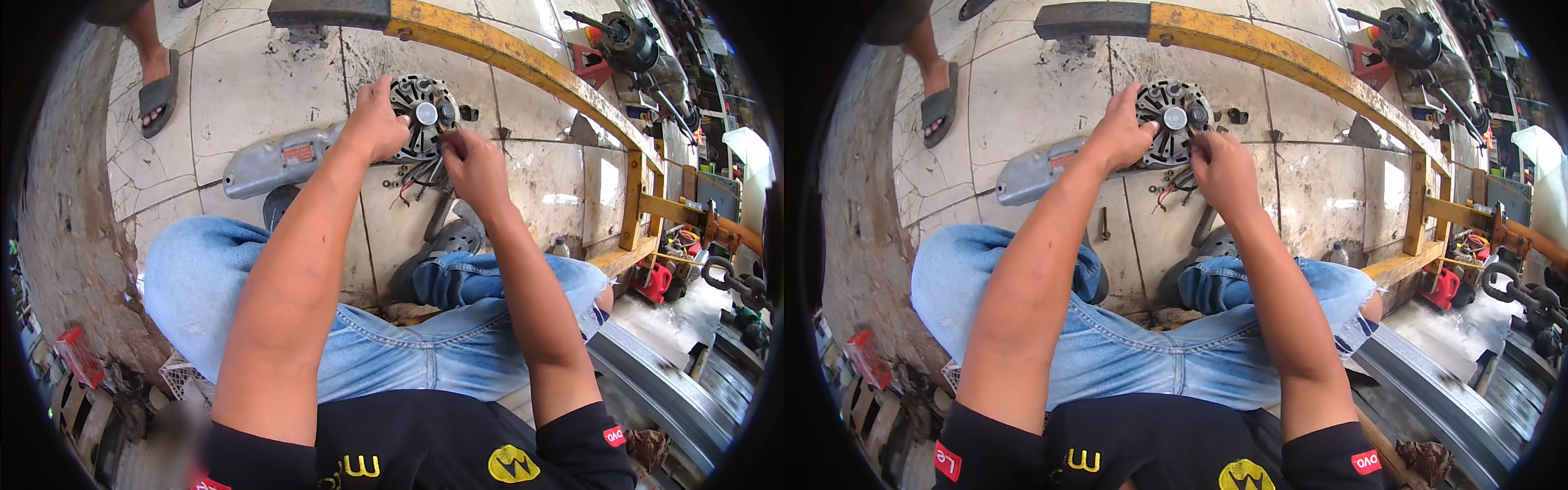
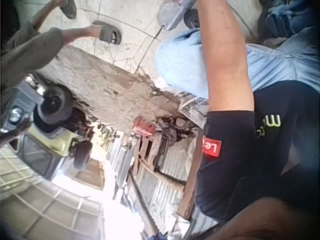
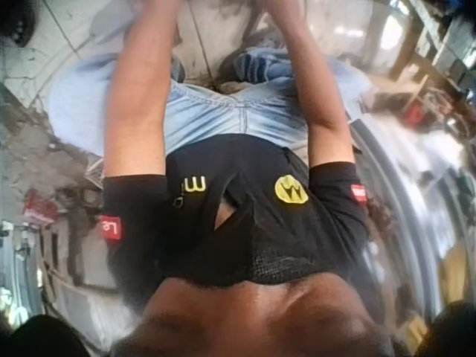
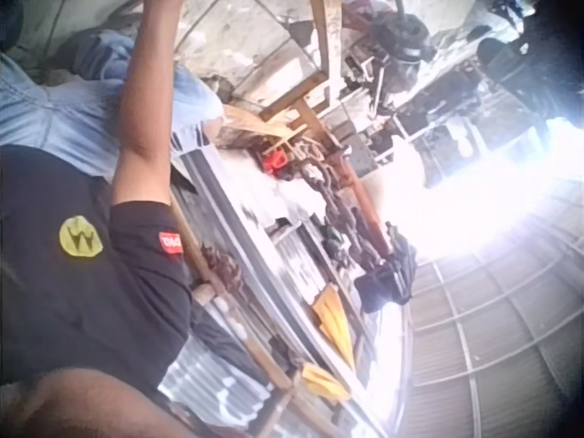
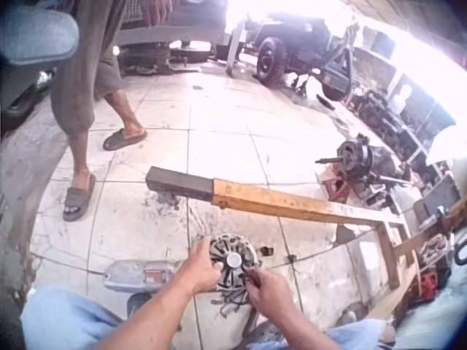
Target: The person sits on the floor and assembles a motor component by attaching a housing to a stator. They use a wire brush to clean the surface, then use sandpaper to smooth it. Finally, they use a screwdriver to tighten screws on the assembled unit.
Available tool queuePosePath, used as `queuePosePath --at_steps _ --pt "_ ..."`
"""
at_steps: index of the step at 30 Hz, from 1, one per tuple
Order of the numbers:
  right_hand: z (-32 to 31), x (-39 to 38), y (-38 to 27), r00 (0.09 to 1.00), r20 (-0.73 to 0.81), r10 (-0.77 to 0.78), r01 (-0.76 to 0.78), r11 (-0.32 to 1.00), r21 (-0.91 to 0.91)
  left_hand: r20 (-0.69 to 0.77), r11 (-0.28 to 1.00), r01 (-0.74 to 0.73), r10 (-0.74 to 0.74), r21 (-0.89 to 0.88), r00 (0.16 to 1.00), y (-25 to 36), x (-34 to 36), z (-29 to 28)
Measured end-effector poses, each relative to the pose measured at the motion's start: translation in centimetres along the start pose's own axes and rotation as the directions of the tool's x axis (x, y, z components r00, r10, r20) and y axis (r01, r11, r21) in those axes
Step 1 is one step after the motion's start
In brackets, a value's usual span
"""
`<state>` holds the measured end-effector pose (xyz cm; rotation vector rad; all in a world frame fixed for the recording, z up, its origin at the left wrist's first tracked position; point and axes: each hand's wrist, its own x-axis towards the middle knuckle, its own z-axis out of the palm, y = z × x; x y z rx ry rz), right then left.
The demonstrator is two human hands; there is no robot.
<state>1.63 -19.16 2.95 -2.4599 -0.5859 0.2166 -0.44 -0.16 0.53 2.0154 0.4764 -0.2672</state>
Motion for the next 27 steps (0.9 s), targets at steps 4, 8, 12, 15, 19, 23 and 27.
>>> queuePosePath --at_steps 4,8,12,15,19,23,27 --pt "-0.5 0.4 -0.1 0.999 0.023 -0.029 0.030 0.998 -0.052 -0.048 0.999 -0.032 0.033 0.021 0.998 -0.2 0.2 0.1" --pt "-2.8 -1.8 1.6 0.978 0.179 0.108 -0.096 0.993 -0.075 -0.010 0.999 -0.016 0.016 0.045 1.000 0.0 0.5 -0.2" --pt "-2.6 -3.2 3.1 0.993 -0.038 0.113 -0.115 0.992 -0.055 -0.017 0.999 -0.020 0.020 0.042 1.000 0.2 0.6 -0.2" --pt "-2.0 -3.9 2.9 0.979 -0.103 0.177 -0.184 0.981 -0.062 -0.062 0.998 -0.030 0.034 0.050 0.998 -0.1 0.9 0.2" --pt "-1.3 -4.4 4.2 0.980 -0.143 0.139 -0.160 0.976 -0.148 -0.081 0.998 -0.045 0.049 0.043 0.995 -0.5 1.0 0.5" --pt "-0.8 -4.4 4.5 0.986 -0.164 0.017 -0.057 0.968 -0.244 -0.156 0.991 -0.069 0.086 0.112 0.984 -1.3 1.0 1.2" --pt "0.4 -3.9 3.5 0.954 -0.275 -0.120 0.039 0.959 -0.282 -0.114 0.997 -0.013 0.021 0.075 0.993 -0.9 0.4 1.0"
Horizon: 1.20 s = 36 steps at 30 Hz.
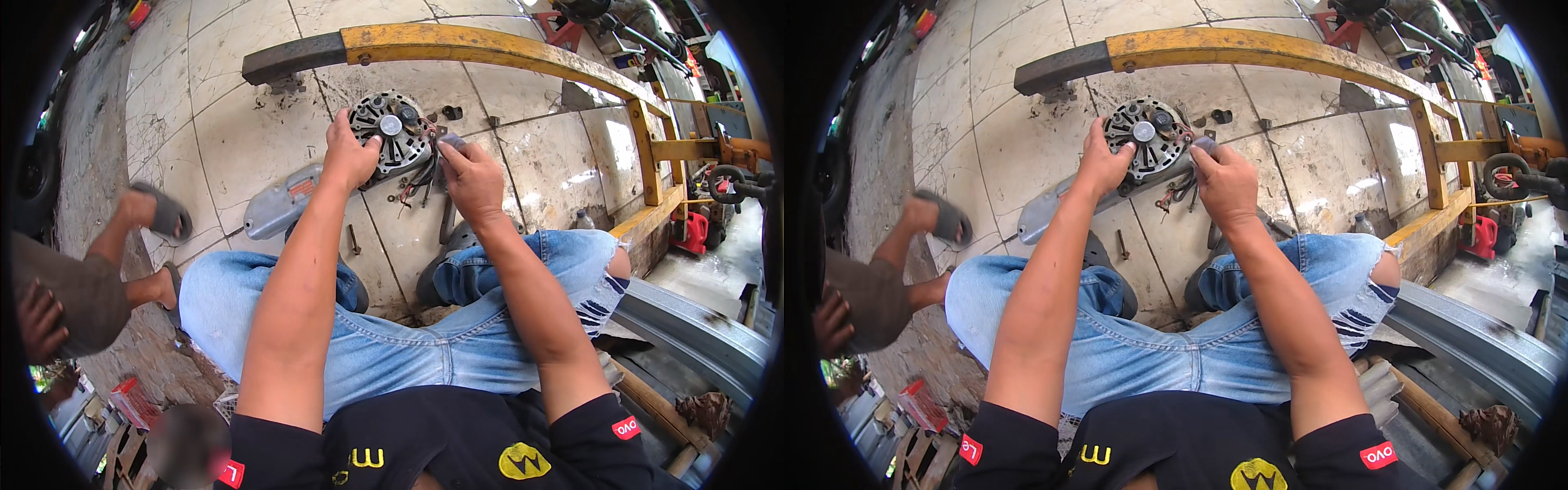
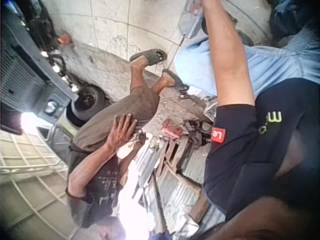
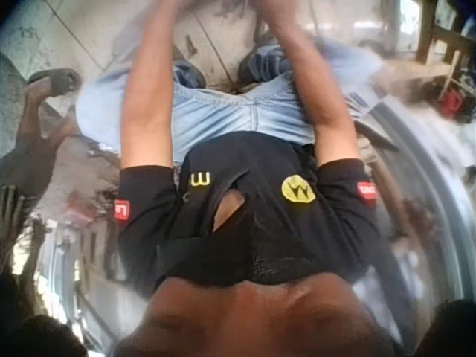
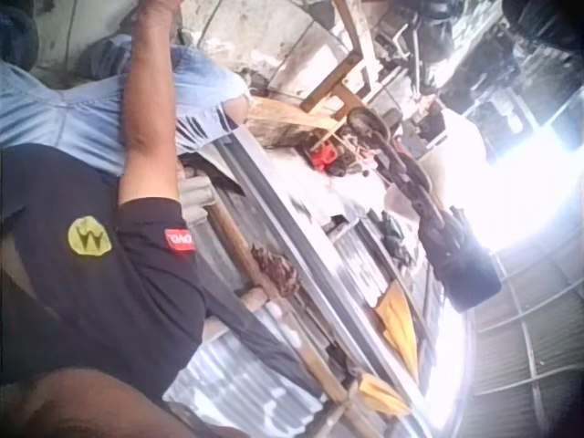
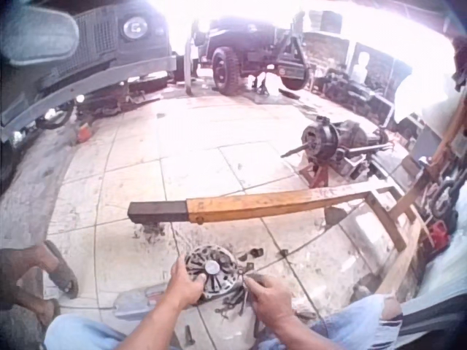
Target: The person sits on the floor and assembles a motor component by attaching a housing to a stator. They use a wire brush to clean the surface, then use sandpaper to smooth it. Finally, they use a screwdriver to tighten screws on the assembled unit.
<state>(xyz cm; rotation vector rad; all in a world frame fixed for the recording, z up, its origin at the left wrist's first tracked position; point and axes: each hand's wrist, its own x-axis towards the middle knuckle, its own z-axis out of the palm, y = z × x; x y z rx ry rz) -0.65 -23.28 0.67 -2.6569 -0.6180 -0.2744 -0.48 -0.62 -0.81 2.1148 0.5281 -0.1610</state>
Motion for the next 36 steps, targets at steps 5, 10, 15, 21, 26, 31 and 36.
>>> queuePosePath --at_steps 5,10,15,21,26,31,36 --pt "1.9 0.7 -0.3 0.985 -0.024 -0.170 0.164 0.972 -0.167 -0.052 0.999 -0.047 0.047 0.003 0.998 0.0 -0.2 0.2" --pt "1.7 -0.1 -1.0 0.986 0.115 -0.120 0.139 0.974 -0.178 -0.045 1.000 -0.021 0.020 -0.018 0.999 0.1 -0.6 0.1" --pt "0.7 1.0 -1.1 0.968 0.197 -0.158 0.205 0.945 -0.253 -0.031 1.000 -0.002 0.002 -0.003 1.000 0.2 -0.6 0.1" --pt "0.7 1.0 -0.9 0.953 0.120 -0.278 0.299 0.929 -0.218 -0.004 1.000 -0.006 0.006 -0.020 1.000 0.5 -0.8 -0.3" --pt "1.3 1.3 -1.0 0.956 0.079 -0.281 0.291 0.936 -0.198 0.000 0.999 -0.004 0.004 -0.032 1.000 0.5 -0.9 -0.3" --pt "0.9 1.7 -1.2 0.953 0.087 -0.291 0.303 0.925 -0.227 0.002 0.999 0.011 -0.011 -0.034 1.000 0.9 -1.1 -0.2" --pt "0.3 1.9 -1.3 0.924 0.142 -0.355 0.381 0.891 -0.247 0.001 1.000 -0.017 0.017 -0.016 1.000 0.5 -0.8 -0.2"
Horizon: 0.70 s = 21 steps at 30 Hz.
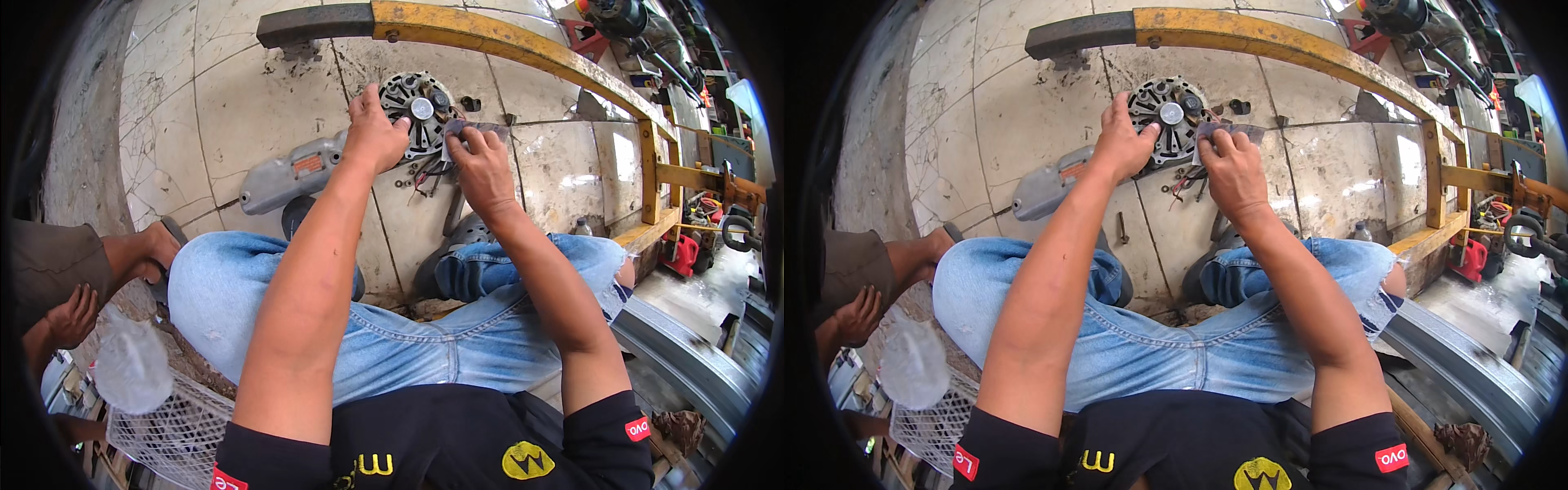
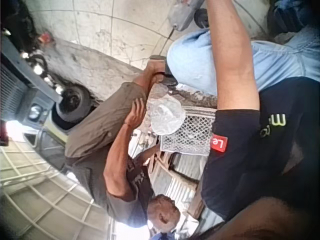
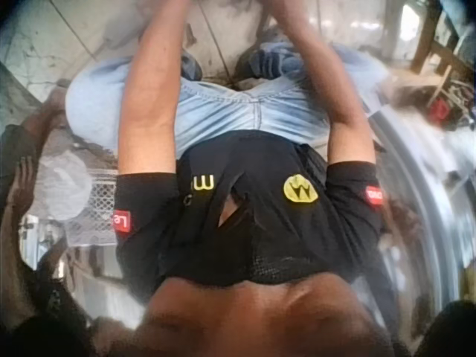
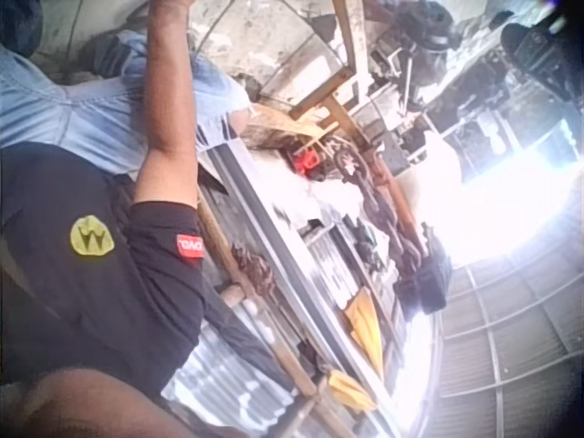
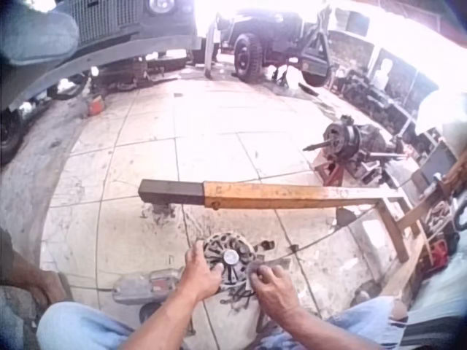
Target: The person sits on the floor and assembles a motor component by attaching a housing to a stator. They use a wire brush to clean the surface, then use sandpaper to smooth it. Finally, they use a screwdriver to tighten screws on the assembled unit.
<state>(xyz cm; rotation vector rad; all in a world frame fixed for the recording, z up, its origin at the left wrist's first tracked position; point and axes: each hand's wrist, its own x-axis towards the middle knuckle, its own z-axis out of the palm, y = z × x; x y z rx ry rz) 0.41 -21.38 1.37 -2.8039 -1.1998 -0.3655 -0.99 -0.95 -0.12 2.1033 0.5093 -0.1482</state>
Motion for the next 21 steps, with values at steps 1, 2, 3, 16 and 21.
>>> queuePosePath --at_steps 1,2,3,16,21 --pt "-0.1 0.1 0.0 1.000 0.023 0.017 -0.017 1.000 0.004 0.004 1.000 -0.003 0.003 0.011 1.000 0.0 0.0 -0.1" --pt "-0.1 0.2 0.0 0.998 0.047 0.034 -0.034 0.999 0.009 0.004 1.000 0.000 0.000 0.004 1.000 0.1 0.1 -0.1" --pt "-0.1 0.2 -0.1 0.996 0.072 0.052 -0.053 0.998 0.016 0.005 1.000 0.006 -0.006 0.000 1.000 0.3 -0.1 -0.2" --pt "0.1 0.0 -0.1 0.997 0.029 0.065 -0.066 0.997 0.034 0.024 0.999 0.026 -0.025 -0.030 0.999 0.8 -0.2 -0.2" --pt "-0.3 0.4 0.0 0.997 0.035 0.068 -0.069 0.998 0.007 0.017 1.000 0.021 -0.021 -0.020 1.000 0.7 -0.3 -0.3"
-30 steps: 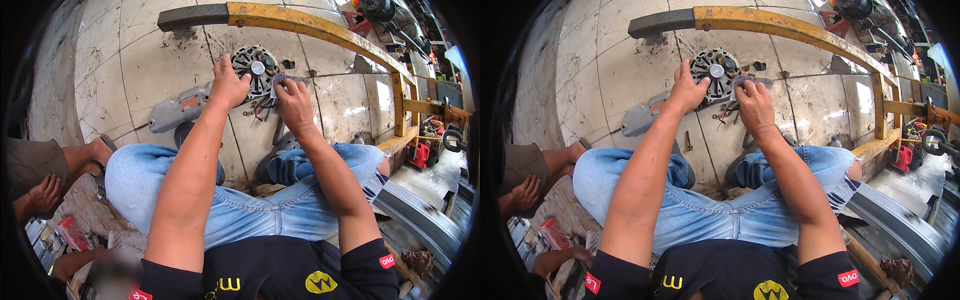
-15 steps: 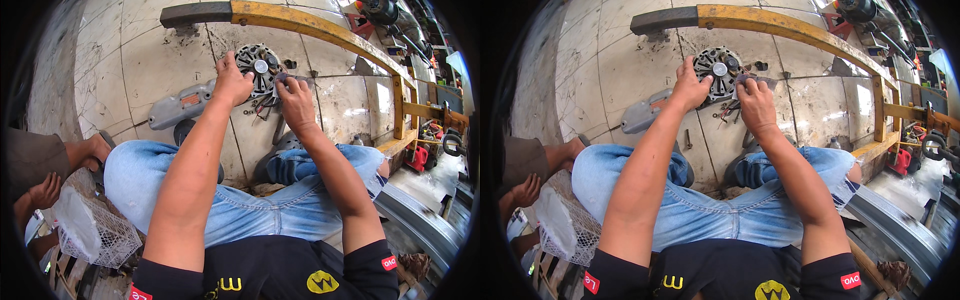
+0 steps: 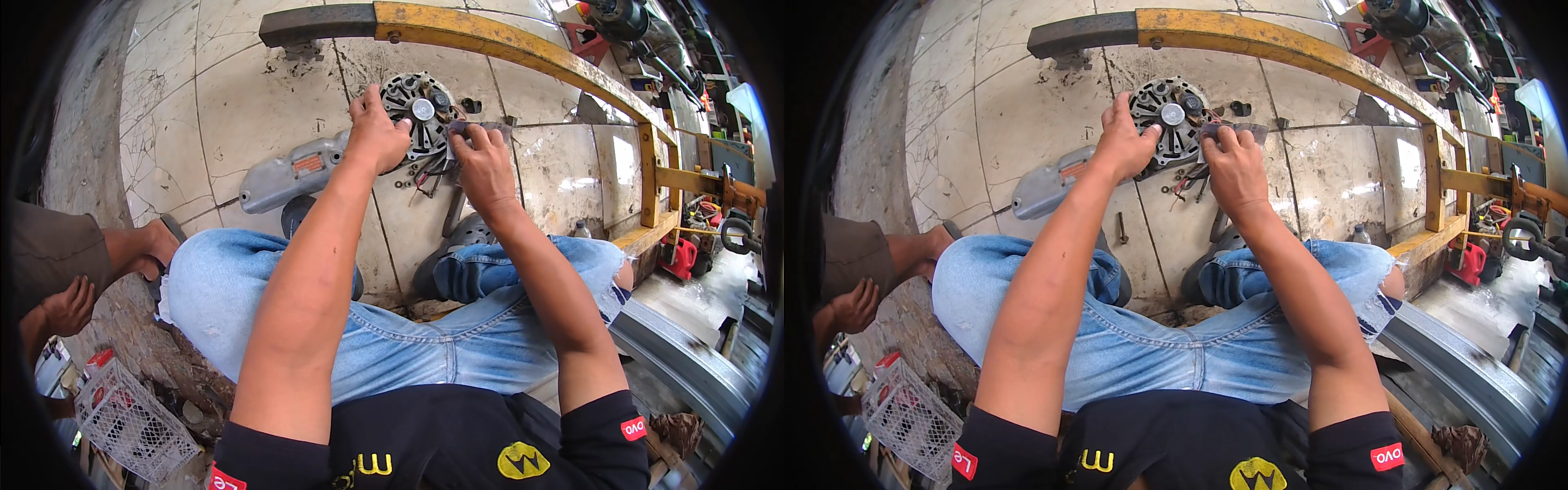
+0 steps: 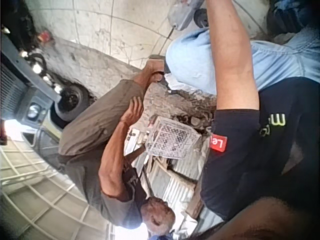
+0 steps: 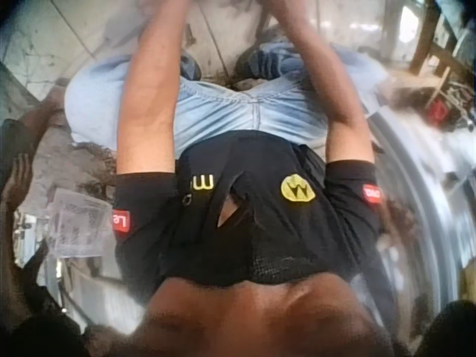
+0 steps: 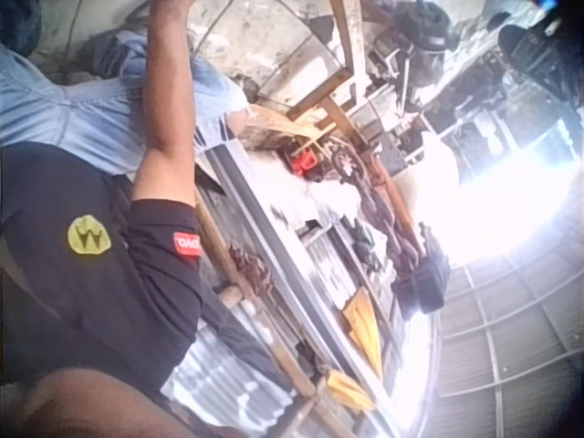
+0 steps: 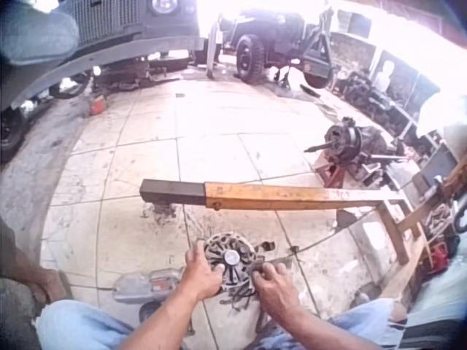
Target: The person sits on the floor and assembles a motor component by attaching a housing to a stator. They use a wire brush to clean the surface, then use sandpaper to smooth it. Finally, they use a screwdriver to tighten screws on the assembled unit.
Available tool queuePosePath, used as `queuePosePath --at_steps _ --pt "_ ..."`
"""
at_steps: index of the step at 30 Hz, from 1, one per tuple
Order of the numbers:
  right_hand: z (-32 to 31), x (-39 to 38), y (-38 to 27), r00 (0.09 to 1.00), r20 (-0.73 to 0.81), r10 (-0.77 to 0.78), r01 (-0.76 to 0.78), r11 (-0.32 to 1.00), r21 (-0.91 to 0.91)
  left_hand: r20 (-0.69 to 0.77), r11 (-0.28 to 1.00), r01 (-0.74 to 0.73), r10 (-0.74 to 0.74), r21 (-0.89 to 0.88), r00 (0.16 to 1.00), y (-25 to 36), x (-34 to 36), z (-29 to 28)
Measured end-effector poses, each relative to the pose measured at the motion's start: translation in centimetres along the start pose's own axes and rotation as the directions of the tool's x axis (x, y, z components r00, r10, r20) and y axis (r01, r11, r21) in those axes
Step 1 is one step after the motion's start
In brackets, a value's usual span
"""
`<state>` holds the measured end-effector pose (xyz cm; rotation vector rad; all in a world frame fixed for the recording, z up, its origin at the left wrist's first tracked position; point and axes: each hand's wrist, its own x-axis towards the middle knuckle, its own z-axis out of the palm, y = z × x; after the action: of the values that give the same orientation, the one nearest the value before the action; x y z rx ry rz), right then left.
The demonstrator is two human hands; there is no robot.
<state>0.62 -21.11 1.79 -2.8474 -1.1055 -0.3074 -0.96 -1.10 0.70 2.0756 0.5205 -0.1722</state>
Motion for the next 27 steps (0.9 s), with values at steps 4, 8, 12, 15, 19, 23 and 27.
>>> queuePosePath --at_steps 4,8,12,15,19,23,27 --pt "0.05 -0.25 -0.30 0.999 -0.009 -0.031 0.031 0.999 0.025 0.025 1.000 0.014 -0.014 -0.009 1.000 0.22 0.05 -0.06" --pt "-0.01 0.01 -0.12 1.000 -0.030 -0.007 0.008 0.999 0.038 0.011 1.000 0.012 -0.012 -0.015 1.000 -0.04 0.24 0.11" --pt "0.30 -0.72 -0.03 0.998 -0.032 -0.056 0.059 0.995 0.082 0.026 1.000 0.010 -0.009 -0.013 1.000 0.07 0.32 -0.18" --pt "0.33 -0.19 -0.02 1.000 -0.025 0.000 0.002 0.998 0.058 0.019 1.000 0.016 -0.016 -0.012 1.000 0.10 0.17 -0.08" --pt "0.40 -0.46 -0.56 0.999 -0.031 -0.021 0.024 0.997 0.079 0.020 0.999 0.018 -0.018 -0.027 1.000 0.14 0.27 0.02" --pt "0.46 -0.05 -0.47 0.999 -0.039 0.023 -0.020 0.997 0.073 0.021 0.998 0.039 -0.038 -0.054 0.999 0.25 0.18 0.12" --pt "0.35 -0.14 -0.74 0.999 -0.031 0.011 -0.008 0.995 0.099 0.023 1.000 0.012 -0.011 -0.028 1.000 -0.06 0.38 -0.08"
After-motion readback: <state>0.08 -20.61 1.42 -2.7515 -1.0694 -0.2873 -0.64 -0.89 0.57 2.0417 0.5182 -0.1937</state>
